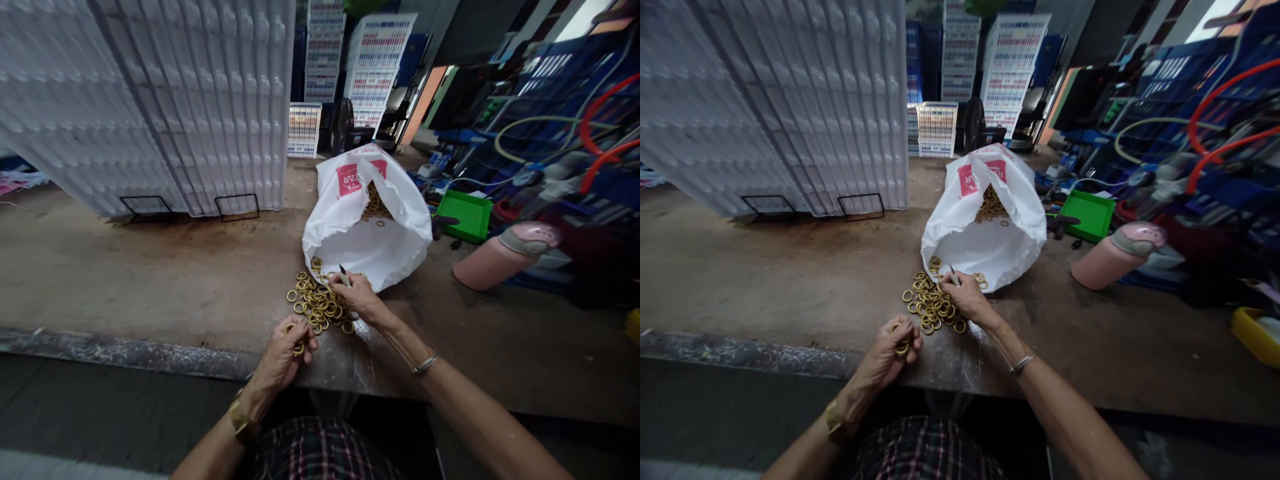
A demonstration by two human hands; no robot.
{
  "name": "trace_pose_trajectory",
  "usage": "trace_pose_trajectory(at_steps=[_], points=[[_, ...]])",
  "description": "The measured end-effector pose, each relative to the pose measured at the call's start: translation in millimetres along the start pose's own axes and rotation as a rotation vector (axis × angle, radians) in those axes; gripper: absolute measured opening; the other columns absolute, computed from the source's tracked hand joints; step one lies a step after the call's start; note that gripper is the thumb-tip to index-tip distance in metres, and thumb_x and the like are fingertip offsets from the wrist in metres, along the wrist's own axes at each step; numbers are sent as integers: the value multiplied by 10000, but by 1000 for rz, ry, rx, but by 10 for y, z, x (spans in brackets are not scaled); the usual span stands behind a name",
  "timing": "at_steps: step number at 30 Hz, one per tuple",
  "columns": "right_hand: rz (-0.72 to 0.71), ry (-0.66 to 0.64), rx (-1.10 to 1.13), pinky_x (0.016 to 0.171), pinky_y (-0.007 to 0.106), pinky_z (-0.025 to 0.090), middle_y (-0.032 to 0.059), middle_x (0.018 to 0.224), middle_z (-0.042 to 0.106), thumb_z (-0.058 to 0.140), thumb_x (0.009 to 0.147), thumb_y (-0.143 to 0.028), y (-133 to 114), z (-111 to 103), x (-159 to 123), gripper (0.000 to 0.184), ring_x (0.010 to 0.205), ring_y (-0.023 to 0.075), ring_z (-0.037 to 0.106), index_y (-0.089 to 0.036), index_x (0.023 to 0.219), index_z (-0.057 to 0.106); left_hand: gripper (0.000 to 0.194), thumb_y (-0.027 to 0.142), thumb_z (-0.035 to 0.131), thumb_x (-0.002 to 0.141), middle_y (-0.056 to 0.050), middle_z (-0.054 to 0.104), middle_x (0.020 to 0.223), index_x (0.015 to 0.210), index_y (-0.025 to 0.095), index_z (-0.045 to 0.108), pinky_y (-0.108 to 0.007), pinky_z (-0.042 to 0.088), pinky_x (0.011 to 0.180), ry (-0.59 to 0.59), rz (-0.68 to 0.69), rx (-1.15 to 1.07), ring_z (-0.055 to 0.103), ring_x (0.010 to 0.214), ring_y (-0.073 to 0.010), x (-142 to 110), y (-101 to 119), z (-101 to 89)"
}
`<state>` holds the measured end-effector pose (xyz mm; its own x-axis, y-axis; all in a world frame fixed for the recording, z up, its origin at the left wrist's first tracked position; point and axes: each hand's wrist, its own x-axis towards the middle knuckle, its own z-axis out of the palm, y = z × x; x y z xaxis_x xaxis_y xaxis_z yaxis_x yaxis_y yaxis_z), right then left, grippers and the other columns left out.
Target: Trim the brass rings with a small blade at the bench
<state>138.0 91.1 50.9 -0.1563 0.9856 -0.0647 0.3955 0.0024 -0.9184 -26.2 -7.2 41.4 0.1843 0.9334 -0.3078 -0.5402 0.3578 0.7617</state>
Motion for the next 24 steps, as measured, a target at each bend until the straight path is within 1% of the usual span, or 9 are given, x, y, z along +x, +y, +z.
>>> trace_pose_trajectory(at_steps=[2,4,8,12,15,17,19,22,24], points=[[78,-100,203,413,190,231,-100,459,343,518,651,-306,-39,108,-195,128,406,50,284,-185,649,479,300,434,616,708,22,528,612,734,152,519,-157,337,349,53,79,169,468,452,-64,20,-33,37],[177,-190,346,373,185,184,-116,430,308,533,643,-300,-80,206,-344,128,364,40,236,-192,664,469,324,457,567,735,35,519,606,850,158,523,-155,323,335,99,108,279,444,417,-58,29,-62,58],[317,-304,507,332,173,142,-128,404,330,548,627,-279,-129,336,-496,131,319,26,202,-196,686,465,358,410,522,772,54,502,589,1034,166,509,-163,299,357,144,157,405,404,390,-50,18,-94,55],[364,-380,561,325,160,139,-114,432,412,522,608,-221,-103,402,-533,109,308,13,205,-185,698,470,281,361,544,771,37,513,582,956,155,593,-183,336,452,95,255,505,419,453,-61,-6,-99,43],[388,-423,596,325,156,145,-128,427,360,522,608,-214,-59,436,-540,119,308,16,193,-191,707,458,233,346,566,757,24,533,604,890,159,609,-197,334,475,104,289,529,406,473,-73,-18,-99,36],[373,-385,568,327,161,141,-127,440,347,520,652,-264,-37,447,-542,119,311,21,193,-195,729,462,197,336,572,754,15,547,630,845,165,608,-201,334,492,123,306,540,411,495,-81,-17,-102,22],[303,-271,481,336,170,156,-107,477,395,488,714,-335,-25,443,-549,149,325,29,220,-194,760,479,166,328,585,745,6,554,645,798,171,606,-202,335,511,144,312,541,431,533,-94,-11,-105,-1],[129,-82,278,406,186,265,-67,542,466,451,770,-392,-28,424,-576,212,411,55,336,-188,747,502,149,318,610,723,9,538,621,765,176,600,-200,329,513,179,293,526,444,561,-108,2,-105,-32],[17,-28,132,498,204,332,-45,580,492,456,780,-398,-33,422,-602,231,510,79,407,-183,721,519,148,315,612,720,17,522,599,761,174,596,-198,325,505,184,286,532,438,551,-105,7,-100,-34]])
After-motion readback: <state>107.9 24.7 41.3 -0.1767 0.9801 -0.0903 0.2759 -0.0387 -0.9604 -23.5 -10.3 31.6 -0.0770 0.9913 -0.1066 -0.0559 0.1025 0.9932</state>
